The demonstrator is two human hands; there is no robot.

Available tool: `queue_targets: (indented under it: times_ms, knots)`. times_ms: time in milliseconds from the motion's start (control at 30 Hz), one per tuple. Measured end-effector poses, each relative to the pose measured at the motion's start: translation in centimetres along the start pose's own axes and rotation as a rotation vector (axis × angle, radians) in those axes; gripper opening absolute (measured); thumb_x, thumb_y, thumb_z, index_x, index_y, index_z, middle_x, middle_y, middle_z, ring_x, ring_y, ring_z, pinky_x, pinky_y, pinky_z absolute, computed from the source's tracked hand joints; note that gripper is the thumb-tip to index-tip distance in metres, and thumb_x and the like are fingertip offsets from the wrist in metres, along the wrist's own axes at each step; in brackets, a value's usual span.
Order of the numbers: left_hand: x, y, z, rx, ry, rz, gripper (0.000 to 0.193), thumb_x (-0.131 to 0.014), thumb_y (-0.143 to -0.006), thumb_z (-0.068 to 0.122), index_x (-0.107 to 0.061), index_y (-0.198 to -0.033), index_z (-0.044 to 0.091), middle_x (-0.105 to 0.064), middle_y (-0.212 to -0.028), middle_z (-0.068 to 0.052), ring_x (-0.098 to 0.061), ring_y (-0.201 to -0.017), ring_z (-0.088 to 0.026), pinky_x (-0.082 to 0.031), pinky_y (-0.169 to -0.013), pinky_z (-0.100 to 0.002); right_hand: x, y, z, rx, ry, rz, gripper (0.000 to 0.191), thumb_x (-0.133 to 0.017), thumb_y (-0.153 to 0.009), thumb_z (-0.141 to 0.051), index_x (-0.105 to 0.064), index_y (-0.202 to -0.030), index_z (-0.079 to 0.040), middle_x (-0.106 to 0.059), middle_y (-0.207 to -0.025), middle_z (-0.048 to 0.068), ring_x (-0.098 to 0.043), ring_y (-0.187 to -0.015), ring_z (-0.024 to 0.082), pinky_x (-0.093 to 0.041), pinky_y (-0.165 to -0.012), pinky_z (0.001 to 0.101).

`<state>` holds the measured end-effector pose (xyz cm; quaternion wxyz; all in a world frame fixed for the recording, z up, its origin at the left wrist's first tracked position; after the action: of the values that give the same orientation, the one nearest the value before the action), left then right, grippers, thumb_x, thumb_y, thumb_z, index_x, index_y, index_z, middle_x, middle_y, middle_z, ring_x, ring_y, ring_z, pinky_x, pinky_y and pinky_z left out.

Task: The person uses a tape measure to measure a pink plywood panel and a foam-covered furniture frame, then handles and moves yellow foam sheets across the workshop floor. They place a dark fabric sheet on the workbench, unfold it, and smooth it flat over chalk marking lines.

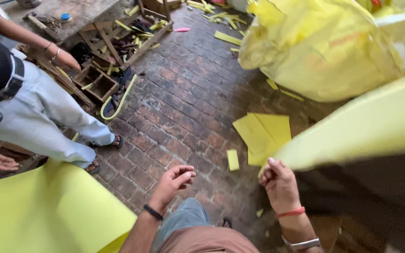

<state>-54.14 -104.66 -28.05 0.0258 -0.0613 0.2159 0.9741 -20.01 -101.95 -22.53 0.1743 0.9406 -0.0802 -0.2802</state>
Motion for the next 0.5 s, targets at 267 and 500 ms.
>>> queue_targets:
  times_ms: [267, 500]
  knots:
    - [9.0, -20.5, 5.8, 0.003, 0.214, 0.199, 0.029, -0.065, -0.094, 0.023, -0.072, -0.119, 0.010, -0.080, -0.105, -0.002, -0.072, -0.089, -0.011, -0.054, -0.078, -0.028, -11.5, -24.6, -2.4, -0.085, 0.118, 0.003, 0.031, -0.065, -0.097, -0.028, -0.050, -0.074, -0.013, -0.048, -0.066, 0.002, -0.049, -0.060, 0.017, -0.042, -0.058, 0.0328]
    - [14.5, -40.2, 20.6, -0.064, 0.149, 0.137, 0.027, -0.064, -0.097, 0.022, -0.072, -0.118, 0.008, -0.078, -0.105, -0.003, -0.070, -0.087, -0.011, -0.052, -0.076, -0.028, -22.1, -42.3, -7.5, -0.056, 0.046, -0.031, 0.030, -0.067, -0.094, -0.020, -0.047, -0.072, -0.016, -0.049, -0.067, 0.000, -0.049, -0.061, 0.016, -0.043, -0.061, 0.0331]
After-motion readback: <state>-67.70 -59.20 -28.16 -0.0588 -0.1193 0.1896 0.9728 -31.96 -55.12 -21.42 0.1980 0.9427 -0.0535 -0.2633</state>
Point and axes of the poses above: each hand's wrist, its own y-axis away from the middle knuckle, its own x-axis out of the back of the hand, z = x × y, the point moved 1 cm from there along -y, towards the middle knuckle
